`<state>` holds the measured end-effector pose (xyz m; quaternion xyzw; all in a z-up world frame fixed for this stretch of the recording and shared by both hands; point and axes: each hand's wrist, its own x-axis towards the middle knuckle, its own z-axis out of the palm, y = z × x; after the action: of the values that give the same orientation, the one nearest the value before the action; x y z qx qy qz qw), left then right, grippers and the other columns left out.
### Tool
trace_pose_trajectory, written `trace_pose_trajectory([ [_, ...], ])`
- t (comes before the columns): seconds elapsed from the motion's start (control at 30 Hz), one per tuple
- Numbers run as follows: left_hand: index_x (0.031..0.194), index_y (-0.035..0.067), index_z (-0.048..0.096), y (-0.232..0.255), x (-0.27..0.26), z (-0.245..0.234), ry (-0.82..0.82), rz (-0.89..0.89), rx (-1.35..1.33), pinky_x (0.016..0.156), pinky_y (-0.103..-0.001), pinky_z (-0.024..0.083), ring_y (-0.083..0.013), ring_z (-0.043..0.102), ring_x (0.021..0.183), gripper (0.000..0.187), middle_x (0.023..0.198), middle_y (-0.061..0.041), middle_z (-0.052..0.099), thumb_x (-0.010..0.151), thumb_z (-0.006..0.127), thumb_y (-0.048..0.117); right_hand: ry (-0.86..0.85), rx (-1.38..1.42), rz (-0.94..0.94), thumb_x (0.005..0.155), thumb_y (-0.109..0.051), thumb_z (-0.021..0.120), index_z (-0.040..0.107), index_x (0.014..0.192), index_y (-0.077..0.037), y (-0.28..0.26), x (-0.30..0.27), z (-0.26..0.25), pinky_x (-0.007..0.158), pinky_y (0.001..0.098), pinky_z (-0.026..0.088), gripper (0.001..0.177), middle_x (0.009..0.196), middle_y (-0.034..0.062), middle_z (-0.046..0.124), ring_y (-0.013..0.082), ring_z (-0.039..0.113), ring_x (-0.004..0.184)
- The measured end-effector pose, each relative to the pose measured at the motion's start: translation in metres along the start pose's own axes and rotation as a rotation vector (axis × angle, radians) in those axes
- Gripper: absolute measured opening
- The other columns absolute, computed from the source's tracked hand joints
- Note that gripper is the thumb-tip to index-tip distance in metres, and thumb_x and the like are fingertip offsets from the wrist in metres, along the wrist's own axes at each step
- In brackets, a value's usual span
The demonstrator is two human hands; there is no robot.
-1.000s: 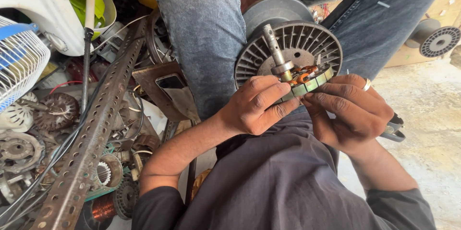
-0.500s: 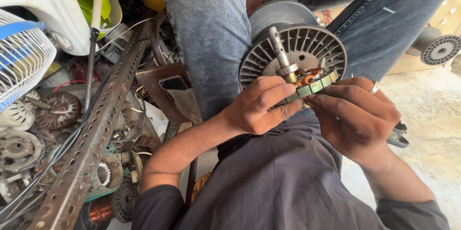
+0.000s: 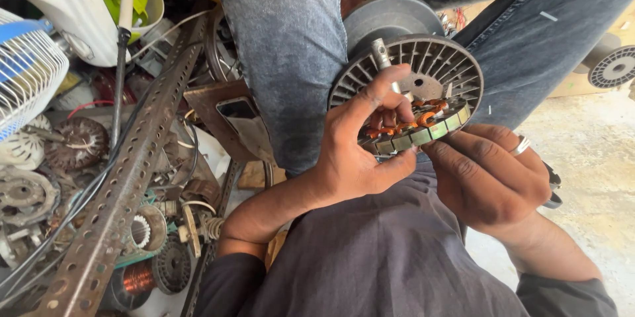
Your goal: The person is repairing an electric motor rotor by inserting small white insulating pieces into the slots between copper windings. They use orange-handled scissors to cut the pieces and their fingers to press them into place.
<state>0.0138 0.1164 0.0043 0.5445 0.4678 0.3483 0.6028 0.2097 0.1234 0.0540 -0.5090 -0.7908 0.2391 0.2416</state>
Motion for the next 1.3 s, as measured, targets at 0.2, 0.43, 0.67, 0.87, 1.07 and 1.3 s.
trace_pose_trajectory([
  [0.2, 0.150, 0.011, 0.047, 0.001, 0.005, -0.003, -0.037, 0.018, -0.008, 0.072, -0.019, 0.056, -0.0054, 0.066, 0.079, 0.070, 0.105, -0.002, 0.067, 0.087, 0.075, 0.001, -0.061, 0.036, -0.053, 0.068, 0.014, 0.072, 0.076, 0.093, 0.006, 0.003, 0.010, -0.005, 0.067, 0.0347, 0.059, 0.027, 0.086, 0.0165, 0.073, 0.0295, 0.073, 0.077],
  [0.43, 0.155, 0.012, 0.044, -0.012, 0.004, -0.005, -0.060, 0.113, -0.008, 0.078, -0.022, 0.058, -0.0092, 0.066, 0.089, 0.073, 0.109, -0.002, 0.068, 0.090, 0.076, 0.008, -0.070, 0.145, 0.006, 0.073, 0.012, 0.081, 0.075, 0.091, 0.001, 0.015, -0.007, -0.001, 0.064, 0.0338, 0.054, 0.022, 0.084, 0.0126, 0.069, 0.0274, 0.070, 0.077],
  [0.67, 0.138, 0.002, 0.054, -0.018, 0.006, -0.008, -0.063, 0.107, -0.047, 0.076, -0.029, 0.058, -0.0148, 0.066, 0.085, 0.058, 0.107, -0.006, 0.069, 0.086, 0.076, 0.012, -0.002, 0.212, 0.013, 0.061, -0.009, 0.093, 0.077, 0.082, -0.007, 0.035, -0.033, 0.006, 0.067, 0.0404, 0.044, 0.027, 0.084, 0.0077, 0.049, 0.0238, 0.053, 0.072],
  [0.87, 0.100, 0.005, 0.062, -0.033, 0.003, -0.002, 0.005, 0.221, -0.109, 0.068, -0.032, 0.056, -0.0216, 0.067, 0.081, 0.026, 0.095, -0.006, 0.064, 0.090, 0.082, 0.019, 0.135, 0.657, 0.262, 0.070, -0.022, 0.088, 0.055, 0.075, -0.009, 0.055, -0.040, 0.036, 0.095, 0.0513, 0.059, 0.036, 0.094, 0.0128, 0.058, 0.0276, 0.064, 0.095],
  [1.07, 0.094, 0.010, 0.063, -0.043, 0.001, 0.007, 0.113, 0.463, 0.107, 0.066, -0.033, 0.055, -0.0200, 0.065, 0.080, 0.025, 0.095, -0.004, 0.062, 0.094, 0.081, 0.027, 0.159, 0.792, 0.328, 0.072, -0.016, 0.088, 0.051, 0.084, -0.013, 0.045, -0.051, 0.041, 0.099, 0.0480, 0.056, 0.039, 0.099, 0.0095, 0.056, 0.0222, 0.063, 0.097],
  [1.3, 0.103, 0.013, 0.066, -0.044, -0.002, 0.007, 0.133, 0.534, 0.232, 0.071, -0.030, 0.056, -0.0158, 0.063, 0.085, 0.011, 0.098, 0.000, 0.062, 0.102, 0.069, 0.023, 0.298, 0.816, 0.345, 0.069, -0.021, 0.088, 0.048, 0.093, -0.015, 0.042, -0.069, 0.052, 0.097, 0.0478, 0.057, 0.048, 0.100, 0.0080, 0.055, 0.0213, 0.061, 0.095],
])
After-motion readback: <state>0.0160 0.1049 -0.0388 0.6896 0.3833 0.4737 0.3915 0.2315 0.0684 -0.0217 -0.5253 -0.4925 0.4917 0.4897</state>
